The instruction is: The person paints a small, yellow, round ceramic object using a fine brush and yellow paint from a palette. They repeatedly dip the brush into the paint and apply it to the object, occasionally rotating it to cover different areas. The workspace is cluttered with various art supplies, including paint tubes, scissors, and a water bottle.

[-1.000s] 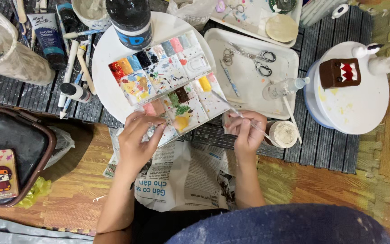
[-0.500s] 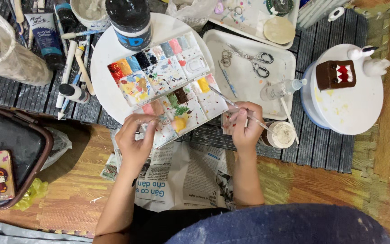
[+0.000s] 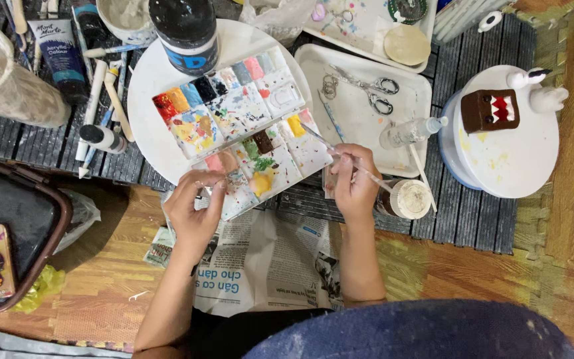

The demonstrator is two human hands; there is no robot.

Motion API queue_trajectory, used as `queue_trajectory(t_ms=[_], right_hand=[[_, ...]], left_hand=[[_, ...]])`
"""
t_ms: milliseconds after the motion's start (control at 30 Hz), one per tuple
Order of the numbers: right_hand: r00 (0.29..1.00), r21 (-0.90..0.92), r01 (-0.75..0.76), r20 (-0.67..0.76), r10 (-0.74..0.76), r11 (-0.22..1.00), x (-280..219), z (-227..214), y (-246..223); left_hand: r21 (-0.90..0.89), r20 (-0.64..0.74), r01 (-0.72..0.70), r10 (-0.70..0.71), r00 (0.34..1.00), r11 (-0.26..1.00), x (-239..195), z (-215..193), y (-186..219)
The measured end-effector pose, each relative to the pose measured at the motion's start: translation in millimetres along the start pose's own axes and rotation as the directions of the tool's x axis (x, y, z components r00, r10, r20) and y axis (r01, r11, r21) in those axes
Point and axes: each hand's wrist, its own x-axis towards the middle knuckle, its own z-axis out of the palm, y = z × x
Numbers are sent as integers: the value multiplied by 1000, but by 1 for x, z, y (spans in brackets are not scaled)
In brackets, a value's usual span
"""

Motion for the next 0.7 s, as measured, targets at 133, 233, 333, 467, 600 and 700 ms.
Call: queue_trajectory(t_ms=[133,233,333,467,600,700], right_hand=[[1000,111,-13,30,10,994,1,1,3],[996,23,71,-53,-69,997,-1,2,11],[999,141,10,48,-17,990,1,3,18],[1000,86,24,17,-26,996,5,0,20],[999,42,14,52,-16,999,6,-8,16],[1000,116,-2,29,-1,993,9,-10,13]], left_hand=[[17,-25,-31,32,999,999,2,5,-1],[30,-26,-27,28,999,999,-1,4,-3],[44,-20,-37,38,999,998,-1,4,-4],[62,-6,-31,31,1000,998,0,1,-5],[59,-5,-33,33,999,998,0,2,-5],[56,-1,-43,43,999,997,1,1,-5]])
